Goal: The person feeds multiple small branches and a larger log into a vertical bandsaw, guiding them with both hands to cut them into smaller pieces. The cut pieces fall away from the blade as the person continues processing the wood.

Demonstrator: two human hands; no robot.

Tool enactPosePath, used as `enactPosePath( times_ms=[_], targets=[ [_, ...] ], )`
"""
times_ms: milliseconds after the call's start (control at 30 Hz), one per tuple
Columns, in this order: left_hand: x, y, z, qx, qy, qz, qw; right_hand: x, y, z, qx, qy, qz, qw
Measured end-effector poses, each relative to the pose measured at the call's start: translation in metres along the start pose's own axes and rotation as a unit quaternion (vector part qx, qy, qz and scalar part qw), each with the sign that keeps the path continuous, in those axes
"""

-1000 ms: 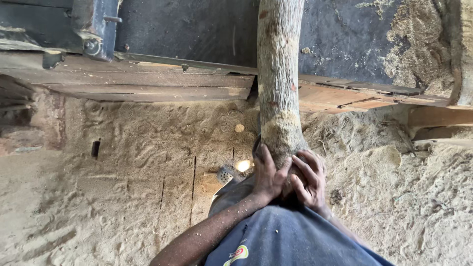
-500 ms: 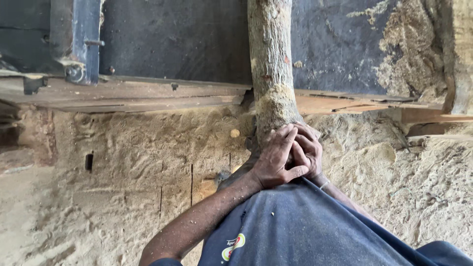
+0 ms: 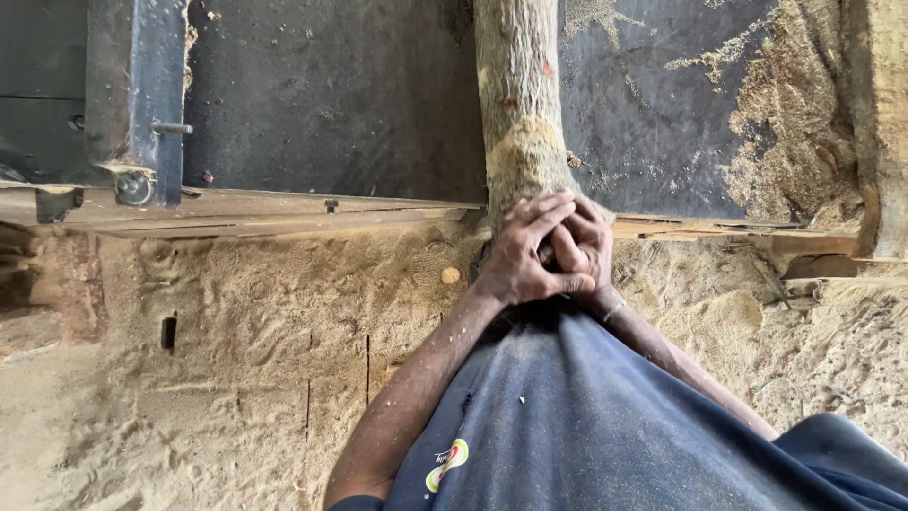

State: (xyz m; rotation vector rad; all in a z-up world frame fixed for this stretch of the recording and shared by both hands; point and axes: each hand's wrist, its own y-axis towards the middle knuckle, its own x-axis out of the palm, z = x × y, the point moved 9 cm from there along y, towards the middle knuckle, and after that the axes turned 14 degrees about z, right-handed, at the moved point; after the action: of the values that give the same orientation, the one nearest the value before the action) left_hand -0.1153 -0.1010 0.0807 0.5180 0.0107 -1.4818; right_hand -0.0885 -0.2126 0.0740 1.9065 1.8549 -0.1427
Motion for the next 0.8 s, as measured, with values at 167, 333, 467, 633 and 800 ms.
enactPosePath(
  times_ms=[167,333,467,633,800],
  targets=[
    [0.003,0.029,-0.019,-0.008,-0.022,0.011,1.000,0.002,0.032,0.000,-0.076,-0.047,0.029,0.996],
    [0.009,0.066,-0.035,0.012,-0.012,0.014,1.000,0.010,0.072,0.019,-0.053,-0.009,0.037,0.998],
    [0.012,0.092,-0.061,-0.017,-0.023,0.005,1.000,0.018,0.100,0.024,-0.056,0.005,0.047,0.997],
    [0.022,0.132,-0.092,0.011,-0.029,0.023,0.999,0.029,0.143,0.038,-0.064,-0.010,0.048,0.997],
    [0.018,0.168,-0.118,-0.007,0.105,0.114,0.988,0.045,0.188,0.051,-0.267,-0.138,0.028,0.953]
  ],
)
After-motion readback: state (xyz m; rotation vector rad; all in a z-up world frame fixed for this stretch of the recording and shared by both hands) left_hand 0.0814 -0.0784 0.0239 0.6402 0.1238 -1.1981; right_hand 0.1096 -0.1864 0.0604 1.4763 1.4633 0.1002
